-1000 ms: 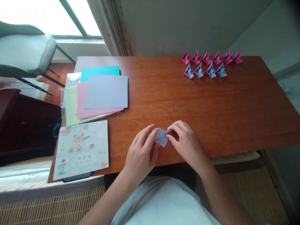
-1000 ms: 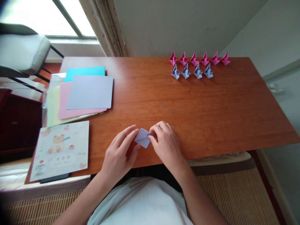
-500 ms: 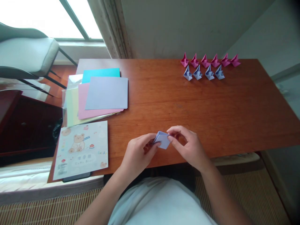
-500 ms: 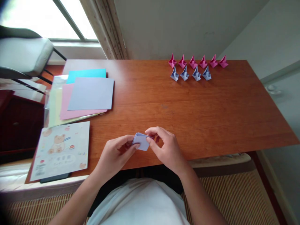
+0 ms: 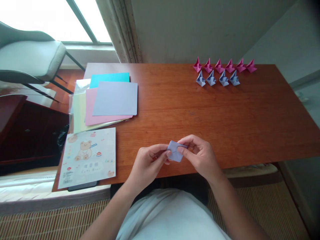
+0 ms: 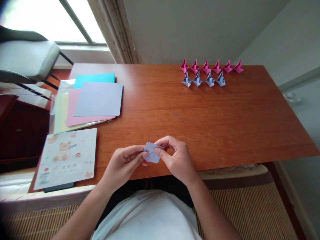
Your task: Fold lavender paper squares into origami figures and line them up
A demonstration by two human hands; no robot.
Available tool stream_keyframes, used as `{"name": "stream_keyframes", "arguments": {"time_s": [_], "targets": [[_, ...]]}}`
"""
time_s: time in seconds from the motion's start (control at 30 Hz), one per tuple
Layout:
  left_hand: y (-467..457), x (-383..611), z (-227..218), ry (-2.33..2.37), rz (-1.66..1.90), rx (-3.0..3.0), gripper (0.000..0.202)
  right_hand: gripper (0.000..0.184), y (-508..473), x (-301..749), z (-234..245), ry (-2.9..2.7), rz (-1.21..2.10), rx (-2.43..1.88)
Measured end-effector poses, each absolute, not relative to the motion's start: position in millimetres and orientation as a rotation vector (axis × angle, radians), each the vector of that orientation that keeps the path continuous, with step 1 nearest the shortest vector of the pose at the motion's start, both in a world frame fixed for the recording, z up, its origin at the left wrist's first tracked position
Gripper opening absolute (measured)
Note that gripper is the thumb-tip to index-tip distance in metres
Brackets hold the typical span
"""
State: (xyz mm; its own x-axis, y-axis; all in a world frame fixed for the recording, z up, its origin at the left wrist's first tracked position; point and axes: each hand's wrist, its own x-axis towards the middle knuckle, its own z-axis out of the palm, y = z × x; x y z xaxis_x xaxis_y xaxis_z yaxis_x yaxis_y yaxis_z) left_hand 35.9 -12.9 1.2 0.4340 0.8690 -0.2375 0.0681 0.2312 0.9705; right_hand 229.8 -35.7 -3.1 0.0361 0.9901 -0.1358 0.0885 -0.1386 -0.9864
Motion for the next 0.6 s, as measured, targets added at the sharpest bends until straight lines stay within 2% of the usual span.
{"name": "stream_keyframes", "arguments": {"time_s": [0.23,0.33,0.43,0.6], "targets": [[-16.6,49.7,2.1,1.082,0.889,1.163,0.015,0.019,-37.2,207.4,-13.3,-0.800,1.274,-1.285],[-17.7,55.5,3.0,1.096,0.898,1.263,0.017,0.014,-39.0,201.1,-15.5,-0.793,1.198,-1.284],[-17.7,56.4,5.8,1.192,0.912,1.379,0.016,0.005,-39.6,205.7,-11.6,-0.984,0.885,-1.381],[-14.7,53.6,11.7,1.119,0.860,1.211,0.023,0.023,-38.9,220.4,-1.8,-1.629,0.228,-1.383]]}}
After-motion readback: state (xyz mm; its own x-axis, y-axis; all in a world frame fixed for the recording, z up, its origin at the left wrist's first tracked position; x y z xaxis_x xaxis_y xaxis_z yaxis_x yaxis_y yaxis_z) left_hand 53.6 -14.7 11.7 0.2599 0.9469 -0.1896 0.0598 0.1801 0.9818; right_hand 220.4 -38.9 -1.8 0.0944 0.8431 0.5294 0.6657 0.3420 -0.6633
